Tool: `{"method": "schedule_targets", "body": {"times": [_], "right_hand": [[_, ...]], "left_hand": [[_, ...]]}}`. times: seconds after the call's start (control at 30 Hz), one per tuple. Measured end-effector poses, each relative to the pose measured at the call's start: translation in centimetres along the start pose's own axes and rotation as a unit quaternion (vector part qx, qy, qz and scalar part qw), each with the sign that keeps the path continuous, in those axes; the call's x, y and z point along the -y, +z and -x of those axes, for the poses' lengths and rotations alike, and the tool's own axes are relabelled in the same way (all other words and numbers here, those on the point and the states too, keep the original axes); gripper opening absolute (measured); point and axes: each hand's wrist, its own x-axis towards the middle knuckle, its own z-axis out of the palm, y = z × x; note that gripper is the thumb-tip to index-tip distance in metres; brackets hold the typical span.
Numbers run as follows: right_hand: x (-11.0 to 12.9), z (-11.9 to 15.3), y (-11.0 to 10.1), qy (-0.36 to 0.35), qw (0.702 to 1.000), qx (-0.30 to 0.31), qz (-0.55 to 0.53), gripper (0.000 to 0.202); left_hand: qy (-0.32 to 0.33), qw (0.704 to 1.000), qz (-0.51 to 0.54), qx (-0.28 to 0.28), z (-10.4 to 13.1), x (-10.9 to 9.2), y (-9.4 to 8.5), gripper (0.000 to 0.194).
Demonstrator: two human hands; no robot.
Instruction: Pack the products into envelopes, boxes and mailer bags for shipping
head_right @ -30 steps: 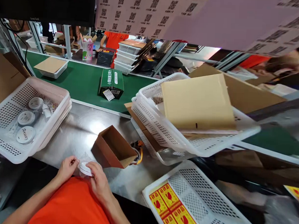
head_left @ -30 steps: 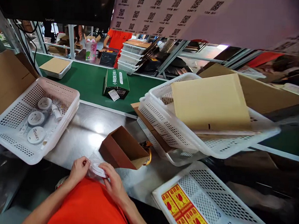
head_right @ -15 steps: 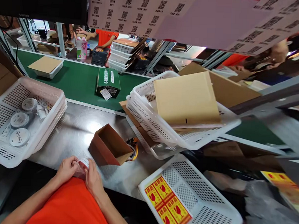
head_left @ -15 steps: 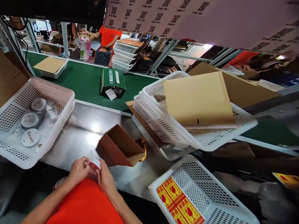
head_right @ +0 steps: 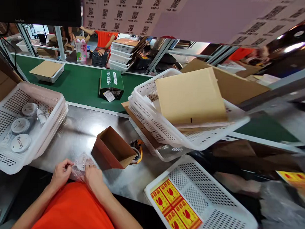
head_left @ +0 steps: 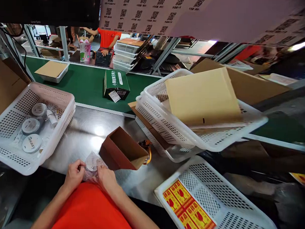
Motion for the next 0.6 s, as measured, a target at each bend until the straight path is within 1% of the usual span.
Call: {"method": "schedule_targets", "body": {"times": [0.07,0.13,0.2,0.27,0.3,0.33,0.37,0.43,0.47,0.53,0.57,0.6], "right_hand": [[0.2,0.1,-1.0,0.006,1.0,-0.004,0.013,0.057],[0.3,0.1,-1.9,-0.003,1.0,-0.005,0.022,0.063],[0.3,-0.3,-2.5,-0.004,1.0,0.008,0.027,0.055],[0.3,-0.6,-2.8,0.005,0.999,0.025,0.031,0.043],[0.2,-0.8,-2.8,0.008,0.999,0.031,0.033,0.044],[0.2,-0.9,-2.8,0.007,0.999,0.031,0.033,0.049],[0.1,-1.0,-2.6,0.002,0.999,0.025,0.028,0.058],[-0.1,-1.1,-2.0,-0.005,1.0,0.008,0.015,0.081],[-0.3,-1.2,-1.6,-0.011,1.0,0.0,0.008,0.089],[-0.9,-1.6,-0.8,-0.033,0.999,-0.019,0.004,0.094],[-1.4,-1.8,-0.7,-0.05,0.998,-0.033,0.009,0.092],[-1.8,-2.1,-0.8,-0.069,0.996,-0.049,0.019,0.086]], "left_hand": [[0.015,1.0,0.0,-0.02,0.1,-0.2,-0.3,0.022],[0.019,0.999,-0.004,-0.04,-0.2,-0.1,0.0,0.023],[-0.013,0.999,-0.015,-0.04,-0.8,0.3,0.5,0.022],[-0.059,0.998,-0.031,-0.012,-1.5,0.8,1.1,0.022],[-0.074,0.996,-0.04,0.006,-1.7,1.0,1.4,0.022],[-0.081,0.995,-0.051,0.019,-1.8,1.1,1.7,0.023],[-0.082,0.995,-0.063,0.018,-1.8,1.1,1.9,0.022],[-0.075,0.993,-0.088,-0.008,-1.6,0.8,2.6,0.024],[-0.078,0.992,-0.1,-0.024,-1.6,0.6,2.9,0.029],[-0.101,0.987,-0.121,-0.029,-1.8,0.4,3.8,0.044],[-0.114,0.985,-0.127,-0.017,-2.1,0.5,4.1,0.045],[-0.128,0.983,-0.131,-0.001,-2.5,0.6,4.4,0.04]]}}
